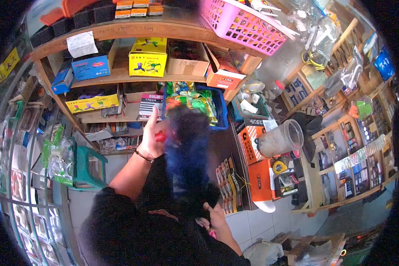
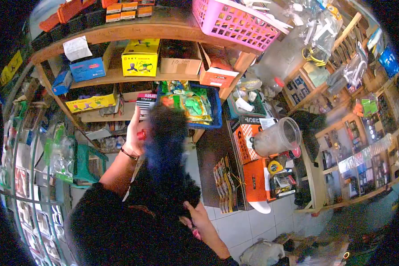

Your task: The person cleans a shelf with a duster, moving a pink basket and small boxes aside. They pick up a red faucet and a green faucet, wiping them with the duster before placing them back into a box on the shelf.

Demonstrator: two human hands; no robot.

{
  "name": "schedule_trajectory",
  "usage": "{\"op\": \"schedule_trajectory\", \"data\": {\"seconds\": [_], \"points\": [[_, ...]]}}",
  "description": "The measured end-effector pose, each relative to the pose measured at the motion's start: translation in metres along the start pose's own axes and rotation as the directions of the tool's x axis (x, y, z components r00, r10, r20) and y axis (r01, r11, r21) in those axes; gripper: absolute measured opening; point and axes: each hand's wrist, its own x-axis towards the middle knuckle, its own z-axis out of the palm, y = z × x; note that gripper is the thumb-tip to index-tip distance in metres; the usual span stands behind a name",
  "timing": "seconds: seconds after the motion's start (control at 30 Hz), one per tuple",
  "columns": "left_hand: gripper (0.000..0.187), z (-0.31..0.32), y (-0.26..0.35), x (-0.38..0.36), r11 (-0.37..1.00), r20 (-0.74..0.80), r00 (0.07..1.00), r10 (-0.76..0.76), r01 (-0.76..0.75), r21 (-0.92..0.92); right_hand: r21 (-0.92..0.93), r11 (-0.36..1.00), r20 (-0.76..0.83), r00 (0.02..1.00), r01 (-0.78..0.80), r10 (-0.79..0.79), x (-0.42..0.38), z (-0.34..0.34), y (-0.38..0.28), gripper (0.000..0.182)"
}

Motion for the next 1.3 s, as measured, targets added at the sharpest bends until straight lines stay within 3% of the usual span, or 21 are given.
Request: {"op": "schedule_trajectory", "data": {"seconds": [0.07,0.13,0.2,0.3,0.33,0.43,0.53,0.57,0.6,0.67,0.7,0.73,0.8,0.87,0.93,1.0,1.03,1.07,1.2,1.27,1.3], "points": [[0.079,0.019,0.005,-0.012,0.985,-0.137,0.989,0.047,-0.023,0.172,-0.284,0.958,-0.356,0.933,-0.048,-0.058,-0.003,0.018,-0.01,0.024],[0.075,-0.011,0.004,0.001,1.0,0.329,0.944,0.004,0.006,-0.03,-0.046,0.995,-0.164,0.982,0.084,-0.09,-0.001,0.015,-0.01,0.023],[0.07,-0.03,-0.003,0.009,0.996,0.36,0.933,0.006,0.027,-0.086,-0.248,0.961,-0.261,0.964,-0.122,0.055,-0.006,0.043,-0.015,0.02],[0.064,-0.053,-0.017,0.028,0.594,0.123,0.937,0.327,-0.305,0.744,-0.325,0.945,-0.188,0.981,-0.022,-0.042,-0.002,0.029,-0.013,0.02],[0.065,0.011,-0.007,0.005,0.989,0.047,0.988,0.146,-0.145,-0.035,-0.268,0.963,-0.253,0.964,0.011,-0.081,-0.002,0.03,-0.019,0.021],[0.074,0.009,-0.01,0.004,0.988,0.046,0.998,-0.033,0.04,-0.151,-0.228,0.974,-0.181,0.983,-0.013,-0.029,-0.001,0.032,-0.013,0.018],[0.072,-0.005,-0.008,0.019,0.98,0.567,0.818,-0.094,0.177,-0.092,-0.429,0.901,-0.084,0.996,-0.067,0.034,-0.001,0.033,-0.008,0.015],[0.075,-0.007,-0.015,0.017,1.0,0.571,0.821,-0.01,0.013,-0.002,-0.297,0.953,-0.212,0.977,-0.05,-0.015,-0.002,0.03,-0.014,0.018],[0.069,0.015,-0.016,0.009,0.989,0.016,0.991,0.13,-0.129,-0.069,-0.171,0.985,-0.341,0.939,-0.018,-0.042,-0.004,0.031,-0.021,0.021],[0.063,-0.006,-0.013,0.009,0.989,0.215,0.975,-0.053,0.081,-0.122,0.048,0.992,-0.144,0.984,0.113,-0.105,-0.002,0.019,-0.01,0.02],[0.06,0.006,-0.013,0.004,0.985,0.117,0.991,0.061,-0.041,-0.165,-0.098,0.995,-0.241,0.971,-0.036,0.012,-0.003,0.038,-0.011,0.017],[0.061,-0.012,-0.017,0.016,0.958,0.324,0.94,-0.107,0.01,0.287,-0.222,0.956,-0.35,0.931,-0.192,0.106,-0.003,0.048,-0.012,0.015],[0.063,-0.016,-0.018,0.023,0.989,0.508,0.859,-0.068,-0.009,0.148,-0.371,0.913,-0.188,0.977,-0.167,0.102,-0.003,0.031,-0.011,0.016],[0.068,-0.01,-0.016,0.014,0.997,0.328,0.942,-0.073,0.064,0.039,0.005,0.996,-0.316,0.945,0.092,-0.086,-0.001,0.021,-0.015,0.013],[0.073,-0.006,-0.017,0.01,0.99,0.14,0.985,-0.099,0.112,-0.088,0.02,0.991,-0.16,0.978,0.136,-0.131,-0.001,0.017,-0.009,0.027],[0.071,-0.009,-0.02,0.015,0.979,0.443,0.894,-0.063,-0.032,0.203,-0.532,0.846,-0.132,0.99,-0.025,-0.053,-0.004,0.032,-0.006,0.025],[0.072,-0.001,-0.014,0.015,0.918,0.268,0.957,-0.112,-0.003,0.398,-0.462,0.873,-0.375,0.927,-0.158,-0.03,-0.004,0.043,-0.017,0.024],[0.07,0.009,-0.02,0.008,0.996,0.389,0.921,-0.022,-0.011,0.083,-0.36,0.892,-0.592,0.806,-0.272,0.007,-0.004,0.049,-0.024,0.024],[0.075,-0.013,-0.027,0.021,0.998,0.13,0.991,-0.02,0.027,-0.049,-0.277,0.957,-0.459,0.887,-0.082,-0.057,-0.005,0.042,-0.024,0.029],[0.069,-0.057,-0.044,0.043,0.85,0.285,0.948,-0.145,-0.028,0.526,-0.288,0.95,-0.217,0.975,-0.117,0.054,-0.009,0.031,-0.02,0.03],[0.068,-0.019,-0.03,0.027,0.954,0.218,0.973,-0.079,0.01,0.299,-0.276,0.958,-0.279,0.96,-0.077,-0.003,-0.006,0.022,-0.02,0.031]]}}
